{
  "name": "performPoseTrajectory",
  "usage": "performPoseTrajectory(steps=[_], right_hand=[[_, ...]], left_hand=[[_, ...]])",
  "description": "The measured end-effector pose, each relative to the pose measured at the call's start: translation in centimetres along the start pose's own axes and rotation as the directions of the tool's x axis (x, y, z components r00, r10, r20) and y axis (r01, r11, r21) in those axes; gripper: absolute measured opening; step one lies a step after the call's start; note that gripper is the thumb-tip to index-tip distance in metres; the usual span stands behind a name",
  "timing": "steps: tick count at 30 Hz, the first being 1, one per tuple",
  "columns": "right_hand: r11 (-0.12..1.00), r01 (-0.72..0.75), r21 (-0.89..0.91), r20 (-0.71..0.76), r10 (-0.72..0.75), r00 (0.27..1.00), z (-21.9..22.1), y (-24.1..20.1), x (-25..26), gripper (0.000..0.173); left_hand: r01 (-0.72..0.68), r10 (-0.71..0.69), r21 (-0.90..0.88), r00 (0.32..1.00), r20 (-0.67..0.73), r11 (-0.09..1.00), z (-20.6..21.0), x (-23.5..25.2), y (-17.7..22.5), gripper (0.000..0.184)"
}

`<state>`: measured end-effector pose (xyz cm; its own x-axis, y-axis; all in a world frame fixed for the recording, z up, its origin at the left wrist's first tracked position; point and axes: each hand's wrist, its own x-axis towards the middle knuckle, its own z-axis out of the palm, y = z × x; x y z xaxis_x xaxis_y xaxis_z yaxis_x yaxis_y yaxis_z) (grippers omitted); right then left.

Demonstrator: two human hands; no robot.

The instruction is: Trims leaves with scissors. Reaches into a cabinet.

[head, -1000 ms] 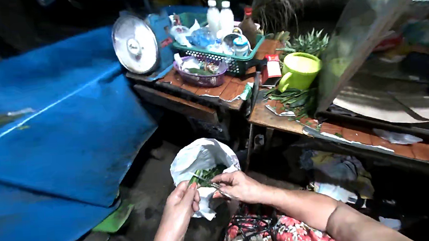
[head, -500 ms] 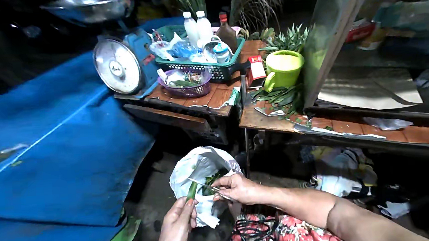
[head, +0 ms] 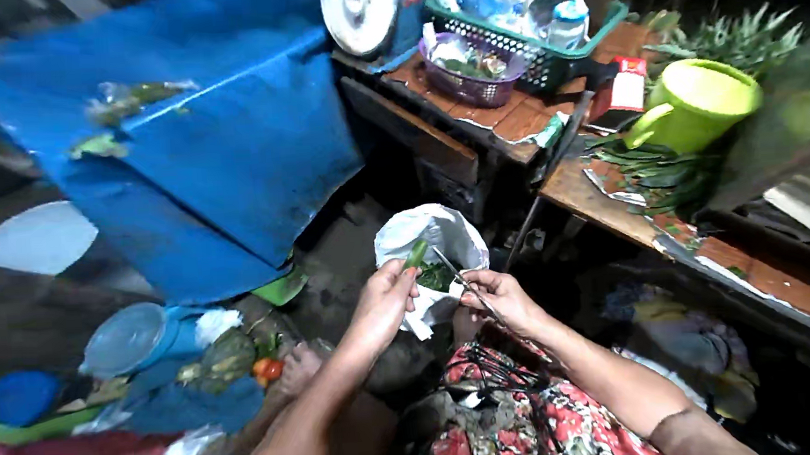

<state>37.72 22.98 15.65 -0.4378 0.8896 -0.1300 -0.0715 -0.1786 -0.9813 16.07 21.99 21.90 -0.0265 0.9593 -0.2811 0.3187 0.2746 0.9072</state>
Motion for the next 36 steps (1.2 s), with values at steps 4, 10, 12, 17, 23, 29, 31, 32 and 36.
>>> performPoseTrajectory(steps=[4, 10, 12, 17, 23, 29, 31, 32, 36], right_hand=[[0.998, 0.055, -0.015, 0.039, -0.055, 0.998, 0.04, 0.33, 0.00, 0.039], [0.998, 0.051, -0.035, 0.034, -0.050, 0.998, 0.54, 0.20, 0.28, 0.035], [0.998, 0.039, -0.056, 0.024, -0.038, 0.999, 0.63, 0.05, 0.31, 0.034], [0.994, 0.022, -0.106, 0.017, -0.020, 1.000, 0.52, 0.04, 0.40, 0.034], [0.996, 0.009, -0.092, 0.015, -0.007, 1.000, 0.24, 0.13, 0.31, 0.032], [1.000, -0.029, -0.008, 0.094, 0.029, 0.995, 0.40, -0.34, -0.13, 0.034], [0.998, -0.035, 0.043, 0.102, 0.031, 0.994, 0.49, -0.51, -0.20, 0.034], [0.997, -0.039, 0.063, 0.101, 0.032, 0.994, 0.49, -0.56, -0.18, 0.034], [0.992, -0.039, 0.122, 0.082, 0.029, 0.996, 0.25, -0.29, 0.14, 0.032]], left_hand=[[0.000, 0.000, -0.004, 1.000, 0.010, 1.000, -0.07, 0.14, -0.08, 0.020], [0.046, -0.063, 0.105, 0.984, 0.168, 0.993, 0.31, 0.13, -0.13, 0.022], [0.047, -0.072, 0.140, 0.981, 0.180, 0.989, 0.42, 0.08, 0.00, 0.024], [0.060, -0.085, 0.148, 0.982, 0.168, 0.987, 0.25, 0.20, 0.19, 0.024], [0.009, -0.018, 0.098, 0.996, 0.091, 0.995, 0.05, 0.03, -0.13, 0.019], [-0.006, 0.006, 0.012, 1.000, -0.017, 1.000, -0.14, 0.01, -0.02, 0.019], [-0.014, 0.014, -0.005, 1.000, -0.018, 1.000, 0.07, 0.02, -0.06, 0.018], [-0.021, 0.020, -0.012, 1.000, -0.018, 1.000, 0.18, 0.06, -0.17, 0.018], [-0.040, 0.040, -0.003, 0.999, -0.017, 0.999, 0.34, 0.06, -0.45, 0.018]])
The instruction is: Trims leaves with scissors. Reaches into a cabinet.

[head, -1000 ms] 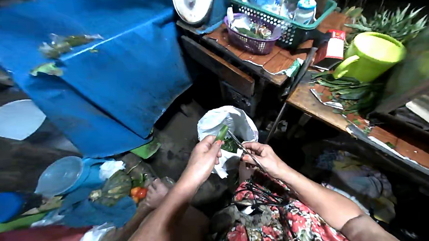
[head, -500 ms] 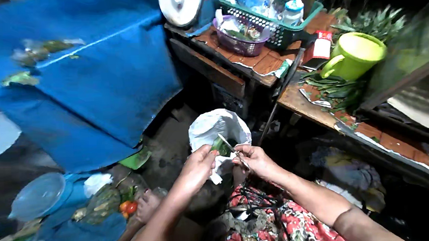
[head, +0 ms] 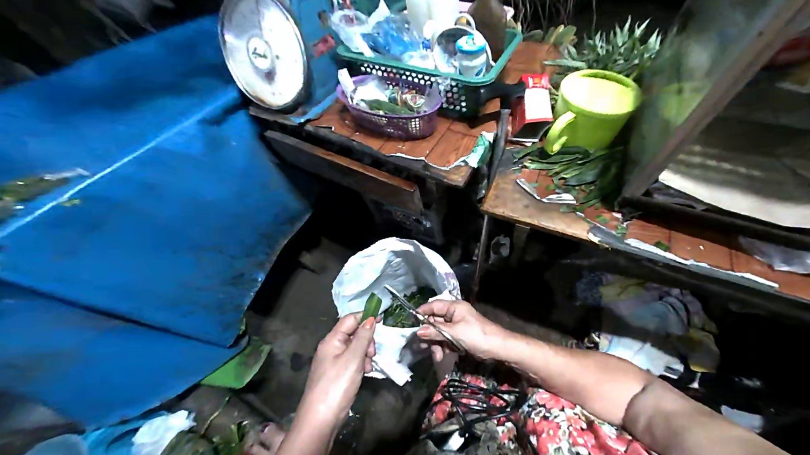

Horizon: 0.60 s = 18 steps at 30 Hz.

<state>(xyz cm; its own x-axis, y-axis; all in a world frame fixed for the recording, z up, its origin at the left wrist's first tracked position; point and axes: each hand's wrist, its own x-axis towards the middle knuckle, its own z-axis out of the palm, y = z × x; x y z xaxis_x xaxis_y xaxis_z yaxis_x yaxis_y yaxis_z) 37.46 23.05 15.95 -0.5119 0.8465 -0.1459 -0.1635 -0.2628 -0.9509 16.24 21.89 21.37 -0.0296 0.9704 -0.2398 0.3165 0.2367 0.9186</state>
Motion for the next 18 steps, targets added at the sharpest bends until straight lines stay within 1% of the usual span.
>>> performPoseTrajectory(steps=[2, 8, 11, 13, 18], right_hand=[[1.000, -0.006, -0.006, 0.003, 0.006, 1.000, -0.15, 0.07, -0.02, 0.032], [0.984, 0.005, -0.177, 0.025, -0.001, 1.000, -0.14, -0.40, -0.32, 0.040], [0.982, 0.002, -0.186, 0.030, 0.004, 1.000, -0.01, -0.54, -0.41, 0.041], [0.983, -0.002, -0.185, 0.022, 0.007, 1.000, 0.15, -0.66, -0.52, 0.042], [0.980, 0.053, -0.191, 0.022, -0.049, 0.999, 0.25, -0.11, -0.35, 0.044]], left_hand=[[-0.008, 0.008, 0.000, 1.000, 0.001, 1.000, -0.03, -0.02, -0.03, 0.018], [0.029, -0.029, -0.004, 1.000, 0.011, 1.000, 0.05, -0.13, 0.20, 0.017], [0.042, -0.042, 0.008, 0.999, 0.005, 0.999, 0.02, -0.05, 0.37, 0.013], [0.053, -0.053, 0.017, 0.998, 0.015, 0.998, -0.12, -0.07, 0.48, 0.015], [0.090, -0.094, 0.054, 0.993, 0.068, 0.994, -0.41, 0.02, 0.63, 0.022]])
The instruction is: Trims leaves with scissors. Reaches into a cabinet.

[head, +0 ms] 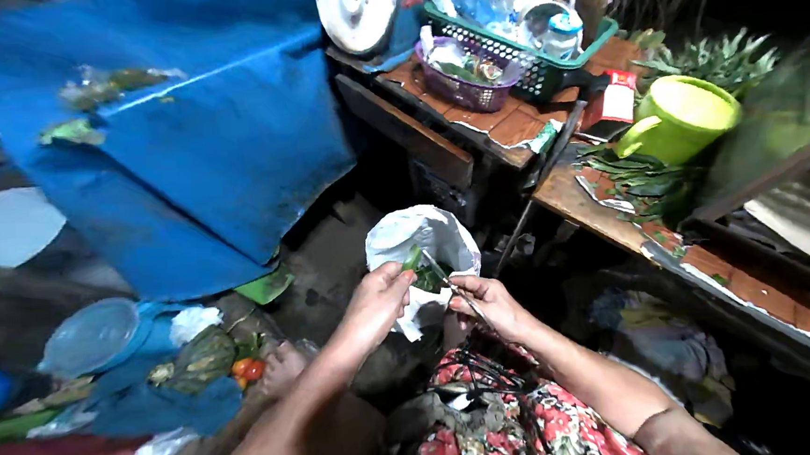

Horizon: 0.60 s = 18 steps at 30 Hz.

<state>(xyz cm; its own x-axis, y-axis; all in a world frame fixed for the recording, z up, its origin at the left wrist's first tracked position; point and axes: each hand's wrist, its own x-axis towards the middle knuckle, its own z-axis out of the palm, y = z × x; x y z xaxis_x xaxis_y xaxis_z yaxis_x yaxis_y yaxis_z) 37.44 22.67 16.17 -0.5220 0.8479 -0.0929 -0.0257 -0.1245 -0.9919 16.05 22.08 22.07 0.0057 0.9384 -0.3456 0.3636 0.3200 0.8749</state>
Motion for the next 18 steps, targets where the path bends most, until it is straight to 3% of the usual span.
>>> performPoseTrajectory(steps=[18], right_hand=[[1.000, 0.019, 0.021, -0.020, -0.019, 1.000, 0.0, 1.4, 0.3, 0.047]], left_hand=[[-0.021, 0.011, 0.149, 0.997, 0.070, 0.989, 0.0, 0.8, -1.1, 0.026]])
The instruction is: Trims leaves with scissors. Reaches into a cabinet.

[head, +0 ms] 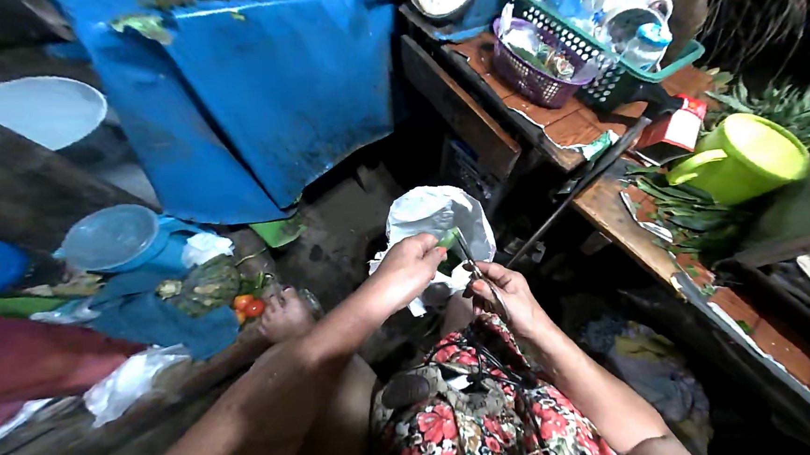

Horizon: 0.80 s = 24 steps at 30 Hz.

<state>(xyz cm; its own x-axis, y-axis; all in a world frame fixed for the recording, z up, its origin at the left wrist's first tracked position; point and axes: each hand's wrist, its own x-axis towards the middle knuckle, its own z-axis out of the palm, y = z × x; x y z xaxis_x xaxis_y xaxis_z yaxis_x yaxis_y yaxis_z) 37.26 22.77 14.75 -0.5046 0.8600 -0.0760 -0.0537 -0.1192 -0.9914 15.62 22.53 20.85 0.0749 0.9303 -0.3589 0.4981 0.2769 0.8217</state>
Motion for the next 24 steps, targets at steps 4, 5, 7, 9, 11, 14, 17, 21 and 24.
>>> performPoseTrajectory(steps=[4, 5, 7, 9, 11, 14, 17, 21, 24], right_hand=[[1.000, -0.006, -0.020, -0.012, 0.006, 1.000, 0.12, -0.09, 0.06, 0.041], [1.000, -0.009, -0.024, -0.014, 0.009, 1.000, 0.13, -0.09, 0.08, 0.039], [0.999, -0.011, -0.031, -0.017, 0.011, 1.000, 0.11, -0.08, 0.12, 0.038], [0.999, -0.011, -0.036, -0.004, 0.011, 1.000, -0.01, -0.01, 0.12, 0.037], [1.000, -0.015, -0.021, 0.006, 0.015, 1.000, -0.12, 0.07, 0.14, 0.035], [1.000, -0.026, -0.003, -0.005, 0.026, 1.000, -0.22, 0.03, 0.12, 0.034], [1.000, -0.016, 0.027, -0.034, 0.017, 0.999, -0.27, 0.33, 0.14, 0.033], [0.999, -0.038, -0.003, -0.005, 0.038, 0.999, -0.39, 0.38, -0.06, 0.037], [0.999, -0.021, -0.037, 0.031, 0.022, 0.999, -0.41, 0.34, -0.14, 0.045]], left_hand=[[0.001, -0.003, 0.045, 0.999, 0.051, 0.999, 0.19, -0.05, 0.27, 0.026], [0.001, -0.004, 0.049, 0.998, 0.057, 0.999, 0.23, -0.04, 0.28, 0.027], [-0.002, -0.002, 0.052, 0.998, 0.059, 0.999, 0.18, 0.11, 0.16, 0.027], [0.001, -0.004, 0.054, 0.999, 0.051, 0.999, 0.09, 0.19, 0.04, 0.027], [-0.001, -0.002, 0.055, 0.999, 0.048, 0.998, 0.02, 0.19, 0.00, 0.026], [-0.004, 0.002, 0.049, 0.999, 0.046, 0.999, -0.02, 0.10, 0.07, 0.026], [-0.001, 0.001, 0.036, 1.000, 0.008, 0.999, 0.01, 0.13, -0.03, 0.026], [0.009, -0.009, 0.004, 0.999, -0.040, 1.000, -0.15, -0.12, 0.29, 0.025], [0.020, -0.019, 0.006, 1.000, -0.022, 1.000, -0.06, -0.03, 0.30, 0.025]])
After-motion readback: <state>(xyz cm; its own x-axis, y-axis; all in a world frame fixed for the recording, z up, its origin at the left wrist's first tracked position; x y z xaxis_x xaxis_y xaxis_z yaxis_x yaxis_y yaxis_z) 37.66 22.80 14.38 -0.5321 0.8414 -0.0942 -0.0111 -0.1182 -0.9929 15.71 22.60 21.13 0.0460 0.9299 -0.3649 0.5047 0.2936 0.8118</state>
